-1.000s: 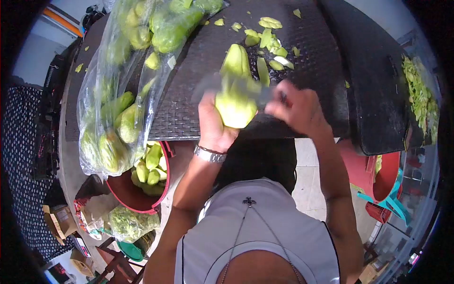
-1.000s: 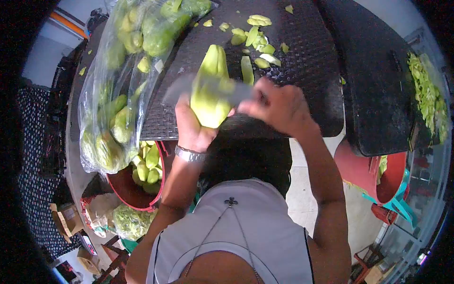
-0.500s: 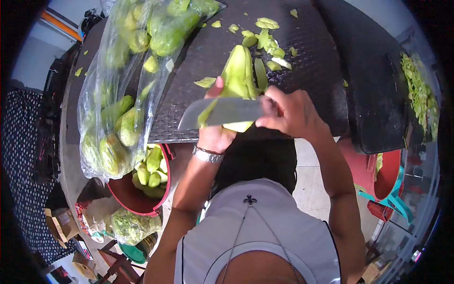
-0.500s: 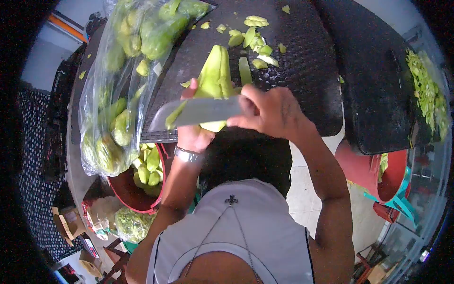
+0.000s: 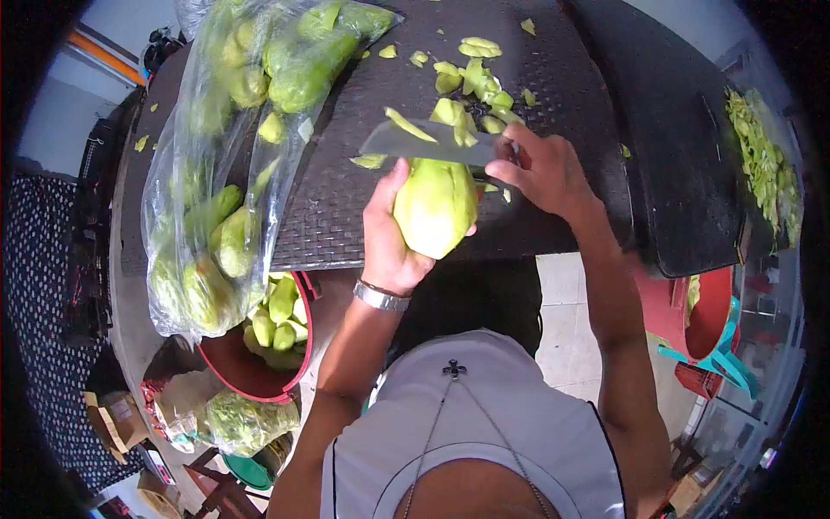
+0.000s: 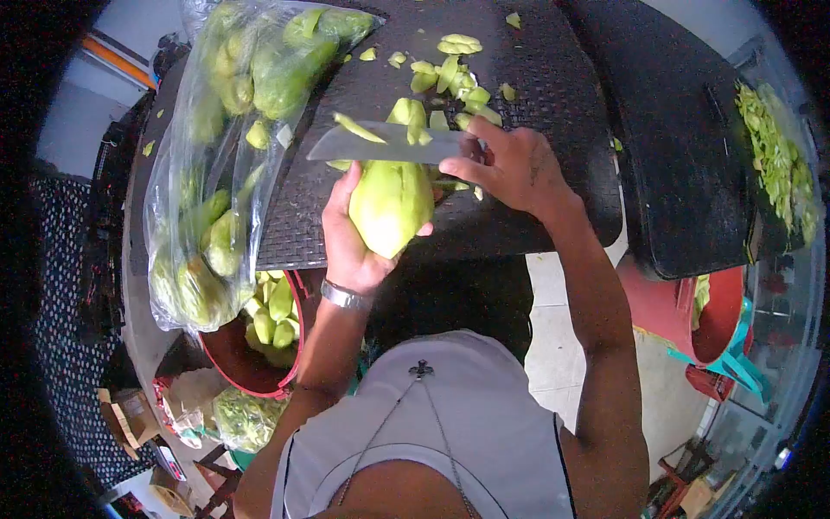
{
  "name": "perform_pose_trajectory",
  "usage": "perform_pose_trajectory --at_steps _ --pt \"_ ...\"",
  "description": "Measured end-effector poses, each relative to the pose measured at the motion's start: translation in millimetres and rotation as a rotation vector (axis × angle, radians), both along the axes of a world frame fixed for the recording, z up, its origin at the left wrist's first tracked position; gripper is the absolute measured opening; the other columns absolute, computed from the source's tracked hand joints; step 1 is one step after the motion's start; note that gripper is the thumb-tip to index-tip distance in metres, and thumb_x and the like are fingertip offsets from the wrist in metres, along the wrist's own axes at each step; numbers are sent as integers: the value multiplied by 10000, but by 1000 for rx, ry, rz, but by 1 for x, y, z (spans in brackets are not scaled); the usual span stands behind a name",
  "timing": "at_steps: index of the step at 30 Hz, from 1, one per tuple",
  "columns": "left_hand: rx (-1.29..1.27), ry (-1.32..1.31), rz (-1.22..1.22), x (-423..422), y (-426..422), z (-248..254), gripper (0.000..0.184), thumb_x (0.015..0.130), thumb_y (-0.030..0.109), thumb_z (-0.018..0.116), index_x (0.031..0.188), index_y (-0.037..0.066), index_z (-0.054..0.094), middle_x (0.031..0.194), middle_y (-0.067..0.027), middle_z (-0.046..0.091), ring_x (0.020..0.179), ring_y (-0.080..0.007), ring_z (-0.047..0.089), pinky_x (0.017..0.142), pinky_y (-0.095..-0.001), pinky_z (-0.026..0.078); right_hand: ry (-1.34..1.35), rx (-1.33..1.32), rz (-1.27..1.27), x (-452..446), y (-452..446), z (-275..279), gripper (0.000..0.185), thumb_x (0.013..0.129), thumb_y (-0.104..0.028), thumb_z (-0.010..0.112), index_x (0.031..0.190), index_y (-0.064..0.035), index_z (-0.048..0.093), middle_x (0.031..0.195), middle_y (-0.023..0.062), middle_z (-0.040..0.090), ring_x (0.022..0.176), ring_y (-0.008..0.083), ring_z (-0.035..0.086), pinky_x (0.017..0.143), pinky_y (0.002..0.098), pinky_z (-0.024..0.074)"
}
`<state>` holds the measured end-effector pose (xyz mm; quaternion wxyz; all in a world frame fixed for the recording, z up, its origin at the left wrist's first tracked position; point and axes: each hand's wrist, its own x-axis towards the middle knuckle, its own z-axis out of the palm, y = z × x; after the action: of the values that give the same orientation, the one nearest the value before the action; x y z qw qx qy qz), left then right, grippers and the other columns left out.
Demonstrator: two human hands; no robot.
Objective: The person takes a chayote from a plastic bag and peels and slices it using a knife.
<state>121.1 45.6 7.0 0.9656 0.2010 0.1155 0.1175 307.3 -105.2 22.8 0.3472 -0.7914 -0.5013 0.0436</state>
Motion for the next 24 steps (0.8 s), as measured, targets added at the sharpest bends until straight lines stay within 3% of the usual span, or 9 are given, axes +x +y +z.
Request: perform_pose_trajectory --at_steps 3,6,9,10,13,16,20,21,24 --pt "-15 -11 -3 0 7 -8 598 1058 463 486 1425 -9 489 1271 -246 648 1062 -432 705 772 -538 639 17 -130 32 10 7 -2 451 894 -494 755 980 -72 622 679 146 627 660 344 699 634 429 514" --pt "-53 -63 -1 -9 9 -3 673 1048 498 461 1489 -10 443 1311 -265 624 1105 -467 670 712 -541 645 -36 -131 -173 28 6 -4 459 945 -500 703 967 -46 640 684 171 609 666 323 687 652 418 505" --pt "-74 -74 40 -20 7 14 704 1043 503 462 1520 -13 417 1333 -266 615 1146 -458 656 724 -550 641 56 -170 -204 53 -1 9 481 997 -501 639 975 -21 651 711 195 606 635 288 633 647 407 488" --pt "-30 -95 19 -20 10 13 684 1047 483 466 1522 -8 425 1367 -270 600 1187 -435 644 815 -571 624 93 -134 -128 52 0 10 475 1027 -484 599 979 -15 654 739 213 612 624 266 575 647 399 476" --pt "-47 94 109 -7 14 13 649 1059 453 464 1512 -11 443 1368 -268 608 1198 -398 651 916 -591 586 193 -139 -167 30 9 24 463 1038 -463 589 973 -8 645 738 212 612 620 272 547 654 399 479" --pt "16 145 140 -3 9 14 608 1058 435 500 1449 -30 497 1324 -233 650 1156 -361 679 974 -518 570 281 -72 -227 5 10 22 416 1003 -416 653 957 -3 634 712 206 591 635 283 597 656 401 482" --pt "-77 211 272 4 11 -9 555 1049 427 535 1368 -25 567 1265 -193 694 1092 -321 711 971 -448 575 211 -89 16 -59 -6 31 396 884 -347 808 1045 -30 636 686 125 620 593 253 658 583 370 500" --pt "31 193 138 4 11 8 478 1028 425 575 1309 39 603 1105 -150 717 1009 -289 722 902 -445 595 159 -76 135 -69 -9 32 446 839 -337 855 1086 -39 635 678 90 632 576 232 676 553 352 505" --pt "9 59 43 10 10 7 477 1021 448 568 1277 49 615 1078 -131 717 919 -265 717 814 -396 592 -35 -16 200 -88 -9 26 608 755 -460 899 1096 -39 623 642 11 620 550 165 680 509 308 507"
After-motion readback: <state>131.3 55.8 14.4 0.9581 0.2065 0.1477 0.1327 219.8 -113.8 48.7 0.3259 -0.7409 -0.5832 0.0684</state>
